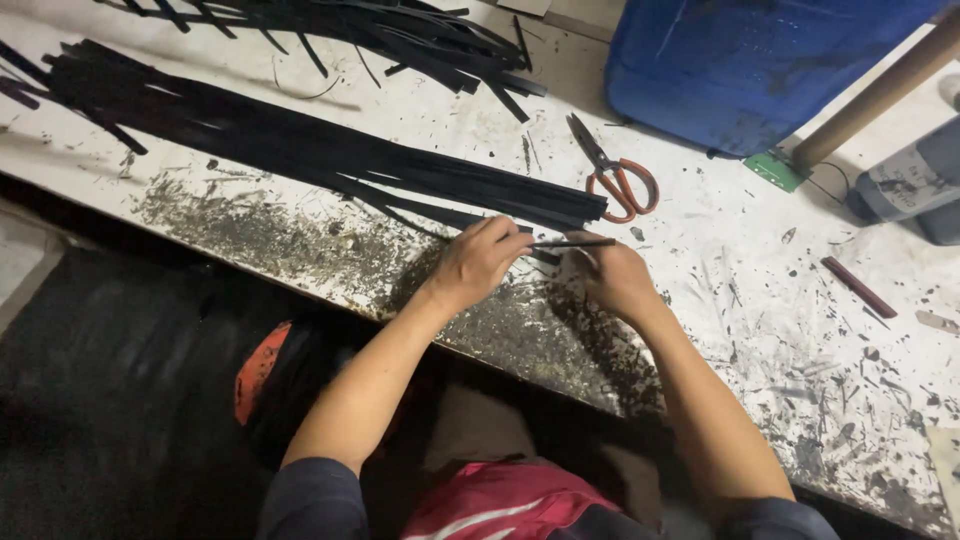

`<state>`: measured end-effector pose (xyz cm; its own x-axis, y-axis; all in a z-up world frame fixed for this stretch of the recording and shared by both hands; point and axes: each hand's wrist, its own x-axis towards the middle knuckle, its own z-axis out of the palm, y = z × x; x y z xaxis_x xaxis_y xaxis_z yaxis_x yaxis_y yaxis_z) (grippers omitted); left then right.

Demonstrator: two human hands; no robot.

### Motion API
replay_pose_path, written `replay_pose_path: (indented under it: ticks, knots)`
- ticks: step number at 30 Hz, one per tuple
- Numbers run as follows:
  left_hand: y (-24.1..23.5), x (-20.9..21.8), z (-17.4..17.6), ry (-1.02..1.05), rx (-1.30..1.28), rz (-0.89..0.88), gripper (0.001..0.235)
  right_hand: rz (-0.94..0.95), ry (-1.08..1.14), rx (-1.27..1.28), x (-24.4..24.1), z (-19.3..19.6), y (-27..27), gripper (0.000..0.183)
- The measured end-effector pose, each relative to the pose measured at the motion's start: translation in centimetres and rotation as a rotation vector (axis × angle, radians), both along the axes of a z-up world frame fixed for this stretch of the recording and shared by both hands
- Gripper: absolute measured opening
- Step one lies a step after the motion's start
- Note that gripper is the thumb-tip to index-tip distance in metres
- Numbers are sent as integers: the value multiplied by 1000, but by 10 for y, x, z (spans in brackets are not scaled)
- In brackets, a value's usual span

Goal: Applying edge finish or dye to a long leather strap using a manual applicator tool at a workbench.

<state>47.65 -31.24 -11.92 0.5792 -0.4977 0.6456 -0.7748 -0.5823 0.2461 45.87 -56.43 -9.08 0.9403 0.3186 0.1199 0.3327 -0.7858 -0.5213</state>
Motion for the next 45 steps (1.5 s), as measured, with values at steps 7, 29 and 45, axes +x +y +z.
replay_pose_path:
  ticks: [7, 29, 45]
  knots:
    - [-40, -45, 30, -97, -2, -172, 27, -186, 182, 890, -82, 48, -47, 44]
    - [-135, -125, -61, -33, 49, -159, 30, -688, -156, -246, -62, -6, -248, 43]
    - [-140, -126, -50, -50, 40, -117, 16, -176, -175, 153, -150, -41, -83, 55]
